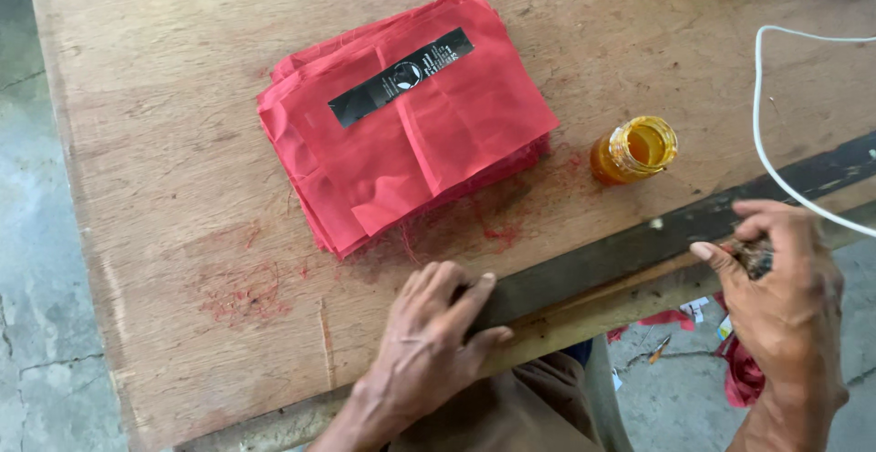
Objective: The person rubs a long metal bar with a handheld tool, then sorts through a stack of red fabric pouches, opening several and checking the internal components.
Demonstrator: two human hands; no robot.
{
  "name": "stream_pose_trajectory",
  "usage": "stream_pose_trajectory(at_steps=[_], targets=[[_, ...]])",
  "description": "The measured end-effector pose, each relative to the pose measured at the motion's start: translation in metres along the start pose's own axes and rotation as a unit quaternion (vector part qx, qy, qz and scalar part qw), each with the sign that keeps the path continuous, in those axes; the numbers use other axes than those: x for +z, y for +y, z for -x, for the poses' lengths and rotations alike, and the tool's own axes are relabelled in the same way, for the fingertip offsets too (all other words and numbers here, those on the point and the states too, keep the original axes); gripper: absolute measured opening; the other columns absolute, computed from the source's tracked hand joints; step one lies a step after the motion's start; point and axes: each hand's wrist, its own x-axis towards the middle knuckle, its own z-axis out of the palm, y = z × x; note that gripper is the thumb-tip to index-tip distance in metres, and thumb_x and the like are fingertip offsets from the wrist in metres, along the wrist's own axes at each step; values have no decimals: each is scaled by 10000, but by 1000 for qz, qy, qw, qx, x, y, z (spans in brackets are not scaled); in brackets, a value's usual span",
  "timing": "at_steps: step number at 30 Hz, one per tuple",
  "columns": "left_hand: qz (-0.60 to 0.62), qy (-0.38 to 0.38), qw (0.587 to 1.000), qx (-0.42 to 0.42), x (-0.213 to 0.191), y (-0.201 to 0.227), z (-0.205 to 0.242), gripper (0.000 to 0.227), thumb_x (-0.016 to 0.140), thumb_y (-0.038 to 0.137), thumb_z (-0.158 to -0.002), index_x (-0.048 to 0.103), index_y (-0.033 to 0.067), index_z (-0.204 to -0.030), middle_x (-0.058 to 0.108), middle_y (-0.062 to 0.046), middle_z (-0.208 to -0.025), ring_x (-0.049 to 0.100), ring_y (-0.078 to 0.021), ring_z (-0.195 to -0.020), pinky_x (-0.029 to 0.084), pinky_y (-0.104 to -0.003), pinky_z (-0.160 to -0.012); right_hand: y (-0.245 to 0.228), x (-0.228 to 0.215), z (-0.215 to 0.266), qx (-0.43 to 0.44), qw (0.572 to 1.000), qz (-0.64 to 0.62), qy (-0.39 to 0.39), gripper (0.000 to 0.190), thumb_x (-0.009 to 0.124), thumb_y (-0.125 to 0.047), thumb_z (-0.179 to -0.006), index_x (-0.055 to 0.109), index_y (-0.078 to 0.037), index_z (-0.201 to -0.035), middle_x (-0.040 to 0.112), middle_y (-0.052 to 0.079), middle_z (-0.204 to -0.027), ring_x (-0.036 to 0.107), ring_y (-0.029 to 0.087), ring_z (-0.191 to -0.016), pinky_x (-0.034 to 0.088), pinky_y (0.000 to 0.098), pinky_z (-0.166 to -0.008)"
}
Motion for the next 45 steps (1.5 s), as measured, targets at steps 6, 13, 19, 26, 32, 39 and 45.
stream_pose_trajectory(at_steps=[6, 13, 19, 26, 32, 39, 45], targets=[[36, -8, 999, 17, 22, 6, -16, 482, 814, 228, -803, 698, 14, -1218, 604, -146, -1102, 566, -321, -1032, 495, -434, -895, -22, 15, 1, -166, 986, -26, 23, 471, 814, -165, -794, 490, -35, -1110, 457, 175, -1136, 533, 323, -1032, 522, 454, -897], [270, 35, 962, -24, 21, 23, -20, 608, 703, 161, -989, 457, 11, -1524, 629, -168, -1327, 631, -283, -1211, 516, -377, -1040, -77, 42, 13, -170, 919, -334, -123, 643, 813, -111, -793, 518, -120, -1364, 586, 88, -1351, 655, 250, -1183, 570, 375, -923], [477, 7, 862, -169, 14, 22, -24, 568, 671, 188, -1007, 497, 6, -1516, 681, -202, -1221, 651, -265, -1071, 519, -345, -958, -126, 39, 17, -276, 921, -260, -91, 582, 831, -67, -757, 608, -104, -1293, 623, 89, -1347, 632, 317, -1256, 542, 400, -1045], [213, 104, 965, -111, -5, 16, -20, 519, 814, 205, -881, 605, -8, -1306, 733, -172, -1142, 757, -261, -1013, 603, -350, -851, -142, 36, 8, -237, 911, -277, -193, 533, 800, -45, -814, 632, -97, -1317, 605, 96, -1376, 615, 287, -1268, 547, 374, -1022], [202, 90, 966, -136, -7, 11, -13, 581, 862, 215, -830, 613, 16, -1317, 755, -151, -1125, 770, -267, -1012, 618, -358, -846, -156, 36, 6, -309, 922, -188, -141, 717, 799, -24, -652, 593, -94, -1336, 619, 86, -1256, 570, 336, -1188, 497, 430, -1000], [186, 128, 968, -106, -24, 14, -5, 792, 844, 239, -792, 442, 21, -1439, 709, -132, -1236, 731, -267, -1033, 593, -358, -838, -181, 27, 1, -338, 912, -185, -140, 627, 821, -79, -650, 579, -67, -1229, 600, 167, -1217, 571, 359, -1152, 496, 436, -966], [84, 161, 983, -23, -47, 9, 2, 551, 746, 183, -950, 512, 27, -1424, 569, -191, -1478, 631, -324, -1266, 558, -387, -987, -165, 35, -99, -251, 967, -15, -42, 710, 811, -294, -906, 521, -110, -1527, 615, 135, -1084, 573, 292, -1020, 475, 517, -997]])
